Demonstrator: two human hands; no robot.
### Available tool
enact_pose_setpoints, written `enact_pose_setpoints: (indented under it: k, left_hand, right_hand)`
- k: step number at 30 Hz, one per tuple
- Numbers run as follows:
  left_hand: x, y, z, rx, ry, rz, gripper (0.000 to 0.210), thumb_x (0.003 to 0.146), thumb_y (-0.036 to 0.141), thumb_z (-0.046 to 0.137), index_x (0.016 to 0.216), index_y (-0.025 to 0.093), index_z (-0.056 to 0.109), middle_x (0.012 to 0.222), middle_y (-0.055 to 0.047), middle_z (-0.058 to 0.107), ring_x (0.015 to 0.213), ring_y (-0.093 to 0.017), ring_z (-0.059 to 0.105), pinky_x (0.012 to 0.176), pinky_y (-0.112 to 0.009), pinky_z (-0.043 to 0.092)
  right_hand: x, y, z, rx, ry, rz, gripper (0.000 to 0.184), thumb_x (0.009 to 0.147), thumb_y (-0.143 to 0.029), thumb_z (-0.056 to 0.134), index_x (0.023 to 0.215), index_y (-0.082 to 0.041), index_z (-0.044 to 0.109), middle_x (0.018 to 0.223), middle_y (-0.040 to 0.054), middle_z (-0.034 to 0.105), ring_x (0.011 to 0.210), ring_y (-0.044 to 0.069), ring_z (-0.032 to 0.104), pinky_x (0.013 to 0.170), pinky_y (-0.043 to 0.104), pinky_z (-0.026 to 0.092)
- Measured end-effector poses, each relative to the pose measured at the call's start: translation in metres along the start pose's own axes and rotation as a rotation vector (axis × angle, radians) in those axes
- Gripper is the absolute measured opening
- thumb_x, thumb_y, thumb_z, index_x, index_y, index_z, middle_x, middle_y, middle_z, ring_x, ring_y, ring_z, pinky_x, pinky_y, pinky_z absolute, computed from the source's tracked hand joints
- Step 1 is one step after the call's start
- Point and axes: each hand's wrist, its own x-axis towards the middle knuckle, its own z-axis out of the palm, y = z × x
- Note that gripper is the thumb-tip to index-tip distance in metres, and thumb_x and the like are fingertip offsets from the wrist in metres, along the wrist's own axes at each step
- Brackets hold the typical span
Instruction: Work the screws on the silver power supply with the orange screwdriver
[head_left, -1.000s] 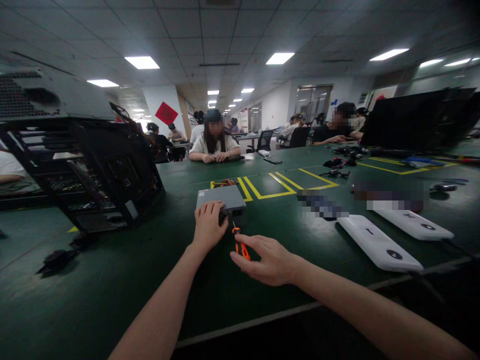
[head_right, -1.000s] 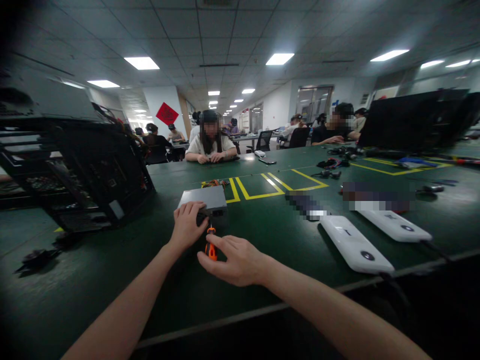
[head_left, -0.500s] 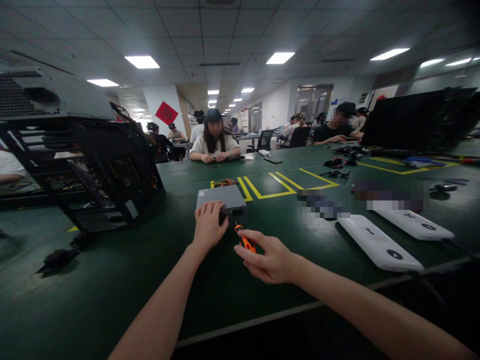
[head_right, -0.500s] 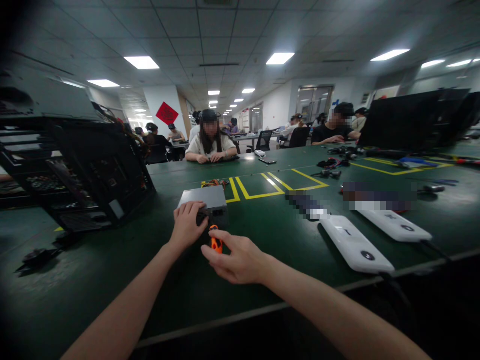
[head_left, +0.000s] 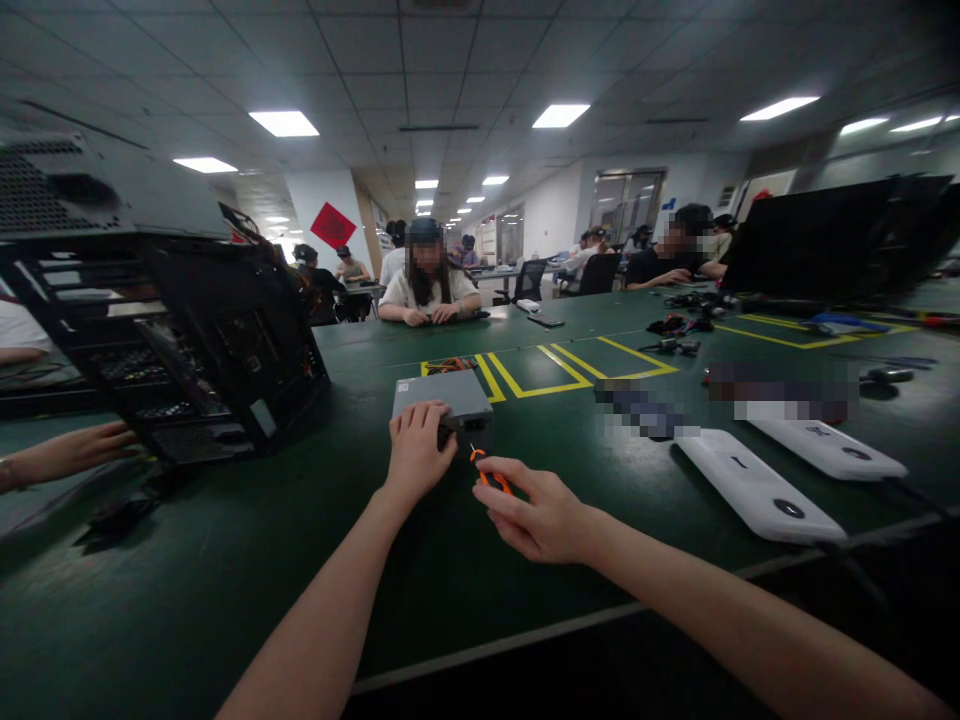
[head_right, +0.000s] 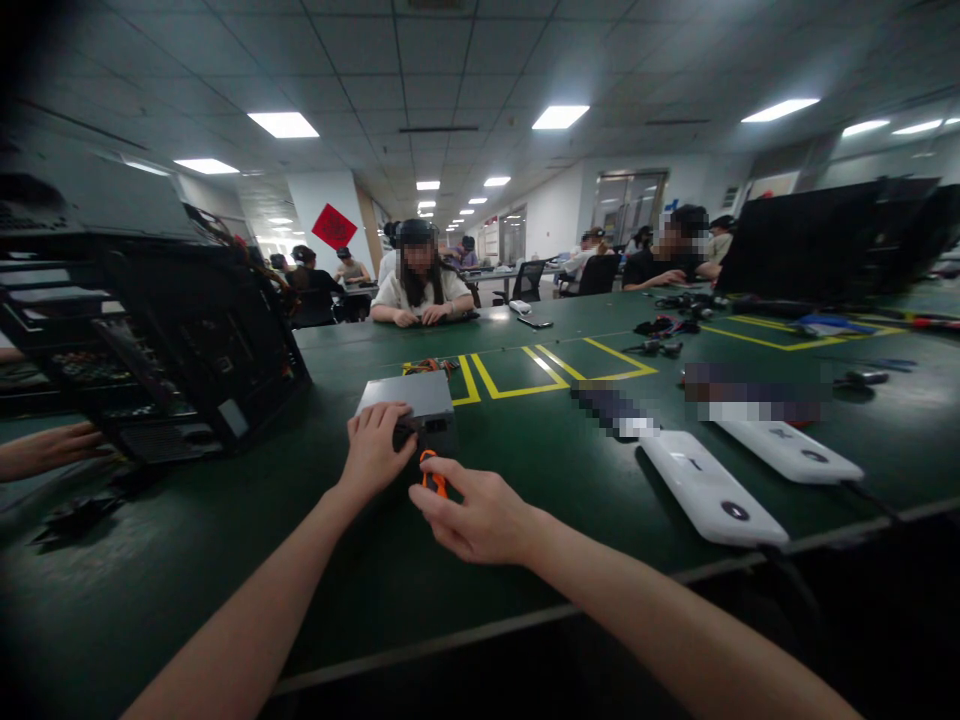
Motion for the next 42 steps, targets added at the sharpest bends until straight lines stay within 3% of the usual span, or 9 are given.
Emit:
enact_pose_setpoints:
  k: [7, 11, 15, 21, 24, 30, 34, 37, 42]
  left_hand:
    - [0.000, 0.000, 0.000, 0.003, 0.000, 0.006, 0.032, 0.073, 0.026, 0.053, 0.106, 0.023, 0.051, 0.116, -0.006, 0.055, 0.107, -0.024, 0.045, 0.088, -0.040, 0.032]
    - [-0.001, 0.001, -0.001, -0.001, 0.005, 0.002, 0.032, 0.074, 0.025, 0.053, 0.105, 0.022, 0.051, 0.116, -0.006, 0.055, 0.106, -0.024, 0.045, 0.089, -0.040, 0.032]
    - [0.000, 0.002, -0.001, -0.003, -0.001, -0.012, 0.032, 0.074, 0.025, 0.053, 0.105, 0.023, 0.052, 0.116, -0.006, 0.055, 0.107, -0.024, 0.045, 0.089, -0.040, 0.031]
    - [0.000, 0.007, -0.003, -0.009, 0.018, -0.037, 0.029, 0.075, 0.027, 0.051, 0.104, 0.023, 0.053, 0.114, -0.007, 0.056, 0.106, -0.024, 0.046, 0.090, -0.041, 0.032]
    - [0.001, 0.009, -0.003, -0.004, 0.022, -0.064, 0.028, 0.076, 0.027, 0.051, 0.103, 0.023, 0.053, 0.113, -0.007, 0.056, 0.105, -0.024, 0.046, 0.089, -0.041, 0.032]
    - [0.001, 0.010, -0.001, 0.024, 0.020, -0.066, 0.027, 0.076, 0.029, 0.051, 0.102, 0.022, 0.052, 0.111, -0.007, 0.057, 0.103, -0.025, 0.046, 0.089, -0.040, 0.032]
    - [0.000, 0.010, -0.001, 0.026, 0.026, -0.063, 0.027, 0.076, 0.028, 0.051, 0.102, 0.022, 0.052, 0.111, -0.007, 0.056, 0.104, -0.025, 0.045, 0.089, -0.040, 0.031]
    - [0.000, 0.010, -0.001, 0.023, 0.025, -0.062, 0.027, 0.076, 0.028, 0.051, 0.102, 0.022, 0.052, 0.111, -0.007, 0.056, 0.104, -0.025, 0.046, 0.089, -0.040, 0.031]
    - [0.001, 0.010, -0.001, 0.021, 0.020, -0.062, 0.027, 0.077, 0.029, 0.050, 0.103, 0.022, 0.052, 0.111, -0.007, 0.056, 0.104, -0.025, 0.046, 0.090, -0.040, 0.031]
  right_hand:
    - [0.000, 0.003, 0.004, 0.029, 0.143, 0.083, 0.023, 0.084, -0.032, 0.054, 0.096, -0.015, 0.043, 0.102, 0.0145, 0.062, 0.085, 0.018, 0.063, 0.064, 0.025, 0.051]
    - [-0.002, 0.002, 0.005, -0.041, 0.022, 0.039, 0.017, 0.087, -0.028, 0.046, 0.101, -0.018, 0.044, 0.102, 0.0121, 0.060, 0.079, 0.015, 0.063, 0.062, 0.023, 0.050]
    - [-0.002, -0.002, 0.004, -0.073, -0.069, -0.015, 0.025, 0.085, -0.021, 0.040, 0.109, -0.016, 0.045, 0.109, 0.0156, 0.055, 0.085, 0.016, 0.061, 0.063, 0.024, 0.049]
    - [0.003, 0.000, 0.001, -0.215, 0.105, 0.041, 0.018, 0.085, -0.022, 0.050, 0.101, -0.017, 0.047, 0.094, 0.0089, 0.063, 0.074, 0.013, 0.060, 0.062, 0.024, 0.045]
    - [0.005, 0.000, -0.001, -0.235, 0.117, 0.098, 0.017, 0.084, -0.029, 0.052, 0.095, -0.017, 0.047, 0.088, 0.0075, 0.063, 0.068, 0.014, 0.059, 0.061, 0.025, 0.045]
    - [0.002, -0.004, 0.002, -0.202, 0.062, 0.029, 0.021, 0.079, -0.015, 0.047, 0.100, -0.015, 0.045, 0.112, 0.0178, 0.052, 0.102, 0.023, 0.053, 0.076, 0.034, 0.048]
    - [0.000, -0.003, 0.001, -0.291, 0.028, 0.015, 0.028, 0.082, -0.014, 0.046, 0.109, -0.022, 0.045, 0.114, 0.0145, 0.050, 0.094, 0.019, 0.056, 0.069, 0.027, 0.049]
    - [0.002, -0.005, 0.000, -0.318, 0.043, 0.054, 0.026, 0.082, -0.015, 0.046, 0.107, -0.021, 0.047, 0.111, 0.0136, 0.052, 0.100, 0.021, 0.055, 0.072, 0.031, 0.049]
    - [0.006, -0.009, -0.001, -0.340, 0.039, -0.050, 0.026, 0.082, -0.015, 0.048, 0.108, -0.023, 0.048, 0.111, 0.0131, 0.054, 0.103, 0.021, 0.055, 0.070, 0.026, 0.050]
